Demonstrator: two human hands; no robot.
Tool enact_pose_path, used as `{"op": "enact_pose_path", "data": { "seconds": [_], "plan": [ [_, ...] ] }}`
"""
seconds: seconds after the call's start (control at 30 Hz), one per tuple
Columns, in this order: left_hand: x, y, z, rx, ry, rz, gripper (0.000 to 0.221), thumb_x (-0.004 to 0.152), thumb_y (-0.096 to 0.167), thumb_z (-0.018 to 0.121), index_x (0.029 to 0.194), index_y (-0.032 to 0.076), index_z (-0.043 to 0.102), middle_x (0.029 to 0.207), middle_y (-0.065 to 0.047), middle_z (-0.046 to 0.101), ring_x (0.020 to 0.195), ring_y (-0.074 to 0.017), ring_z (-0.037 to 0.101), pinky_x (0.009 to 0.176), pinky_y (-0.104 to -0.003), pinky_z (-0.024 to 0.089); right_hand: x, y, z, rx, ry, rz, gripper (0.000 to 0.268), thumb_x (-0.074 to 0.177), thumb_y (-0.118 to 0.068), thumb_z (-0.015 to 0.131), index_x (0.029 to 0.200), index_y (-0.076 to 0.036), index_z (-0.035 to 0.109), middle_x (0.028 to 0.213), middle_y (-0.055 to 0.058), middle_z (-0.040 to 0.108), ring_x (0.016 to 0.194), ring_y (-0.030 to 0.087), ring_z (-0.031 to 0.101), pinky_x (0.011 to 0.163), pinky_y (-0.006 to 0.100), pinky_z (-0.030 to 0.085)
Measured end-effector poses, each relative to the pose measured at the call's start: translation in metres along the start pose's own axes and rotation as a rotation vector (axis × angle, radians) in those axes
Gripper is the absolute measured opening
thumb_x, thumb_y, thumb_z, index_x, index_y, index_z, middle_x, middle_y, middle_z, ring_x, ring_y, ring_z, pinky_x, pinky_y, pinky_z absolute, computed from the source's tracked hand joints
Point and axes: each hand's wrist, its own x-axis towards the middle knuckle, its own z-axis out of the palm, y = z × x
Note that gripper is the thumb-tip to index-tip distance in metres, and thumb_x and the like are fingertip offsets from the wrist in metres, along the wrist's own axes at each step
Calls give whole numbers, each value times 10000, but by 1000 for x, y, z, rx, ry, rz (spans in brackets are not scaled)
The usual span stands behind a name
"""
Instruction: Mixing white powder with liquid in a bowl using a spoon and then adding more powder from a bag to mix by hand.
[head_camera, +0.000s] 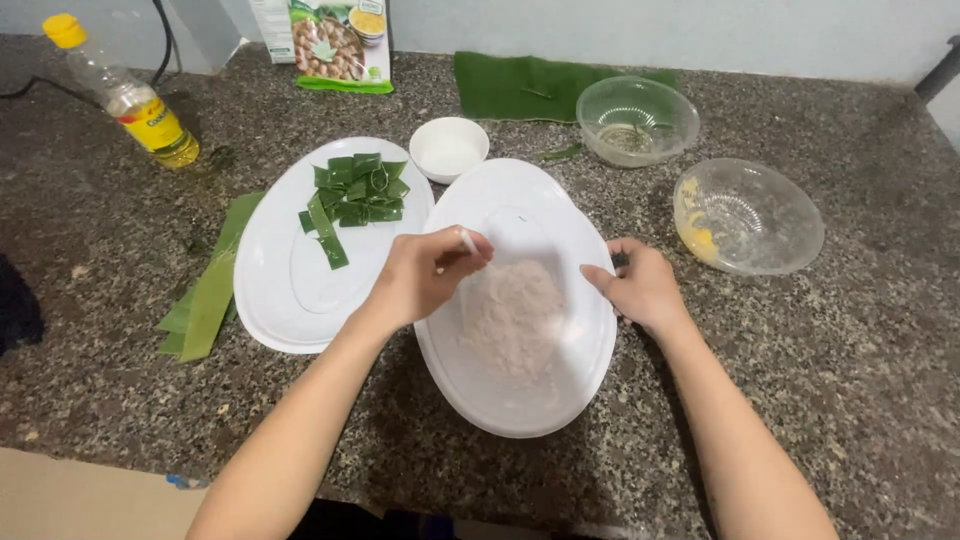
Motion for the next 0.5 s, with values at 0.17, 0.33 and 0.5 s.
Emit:
{"op": "enact_pose_path", "data": {
  "seconds": [0.17, 0.33, 0.5],
  "plan": [
    [-5, -1, 14, 17, 31, 140, 68, 845, 88, 649, 882, 119, 697, 714, -103, 706, 701, -238, 709, 638, -340, 567, -3, 2, 1, 106, -7, -37, 369, 796, -142, 665, 1073, 83, 568, 566, 178, 579, 364, 186, 501, 262, 250, 419],
    [-10, 12, 16, 449, -195, 167, 97, 905, 133, 555, 955, 94, 629, 792, -133, 698, 747, -313, 678, 703, -429, 559, -5, 2, 3, 132, -34, -39, 359, 822, -128, 642, 1089, 96, 558, 541, 169, 570, 336, 162, 480, 238, 236, 401],
    [-7, -4, 14, 616, -230, 136, 133, 896, 90, 524, 899, 130, 650, 815, -85, 708, 784, -296, 669, 753, -408, 540, -12, -8, 1, 114, -72, -36, 360, 828, -114, 620, 1106, 101, 543, 534, 161, 562, 343, 162, 480, 244, 234, 397]
  ]
}}
